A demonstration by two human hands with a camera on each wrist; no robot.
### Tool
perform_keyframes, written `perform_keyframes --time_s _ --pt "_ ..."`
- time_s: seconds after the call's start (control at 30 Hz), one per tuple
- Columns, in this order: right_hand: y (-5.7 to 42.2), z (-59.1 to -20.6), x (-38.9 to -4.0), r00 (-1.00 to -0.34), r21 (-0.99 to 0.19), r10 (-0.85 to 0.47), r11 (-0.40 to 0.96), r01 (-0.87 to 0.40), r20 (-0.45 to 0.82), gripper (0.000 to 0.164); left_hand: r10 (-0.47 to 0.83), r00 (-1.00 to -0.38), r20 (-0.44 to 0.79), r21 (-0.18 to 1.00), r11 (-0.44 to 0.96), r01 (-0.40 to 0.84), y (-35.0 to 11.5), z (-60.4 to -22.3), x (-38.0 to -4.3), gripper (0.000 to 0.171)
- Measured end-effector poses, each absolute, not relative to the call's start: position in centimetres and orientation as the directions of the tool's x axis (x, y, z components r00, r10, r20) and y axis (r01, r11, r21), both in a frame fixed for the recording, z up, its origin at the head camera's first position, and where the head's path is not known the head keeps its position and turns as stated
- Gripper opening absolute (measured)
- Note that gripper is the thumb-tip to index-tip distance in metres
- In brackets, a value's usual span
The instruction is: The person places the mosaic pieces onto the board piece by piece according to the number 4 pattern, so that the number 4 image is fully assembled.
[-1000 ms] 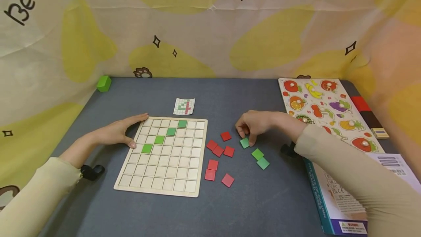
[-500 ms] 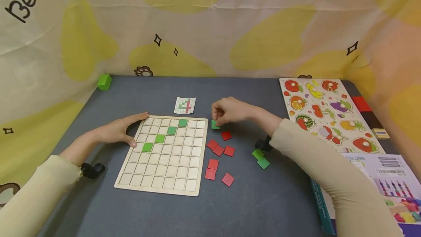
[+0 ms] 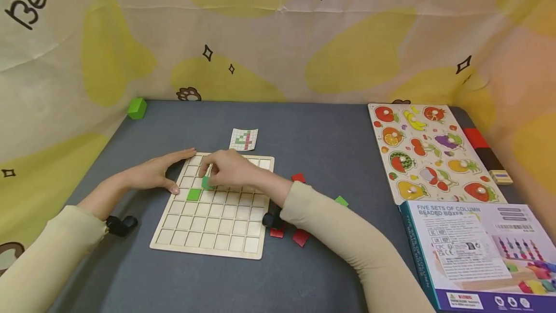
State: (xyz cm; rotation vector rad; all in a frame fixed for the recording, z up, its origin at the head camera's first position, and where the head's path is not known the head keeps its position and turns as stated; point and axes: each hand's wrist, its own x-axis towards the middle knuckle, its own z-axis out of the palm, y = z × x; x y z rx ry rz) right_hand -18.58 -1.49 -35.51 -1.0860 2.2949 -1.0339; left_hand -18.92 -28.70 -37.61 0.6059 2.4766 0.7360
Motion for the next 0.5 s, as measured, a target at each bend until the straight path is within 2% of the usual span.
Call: perform_keyframes --time_s 0.23,0.4,0.5 --pt "-5.8 -35.7 -16.6 -0.606 -0.668 -0.795 0.465 -0.582 -0.026 0.017 0.542 -0.783 -0.306 0.597 0.75 0.285 -28.7 -37.5 -18.8 0.112" --pt "-6.6 -36.1 -15.8 -0.614 -0.616 -0.786 0.518 -0.593 -0.071 0.011 0.544 -0.781 -0.307 0.597 0.749 0.287 -28.7 -37.5 -18.7 0.112" --pt "-6.8 -36.4 -15.5 -0.615 -0.575 -0.787 0.527 -0.625 -0.053 0.005 0.544 -0.782 -0.304 0.598 0.748 0.288 -28.7 -37.5 -18.8 0.112"
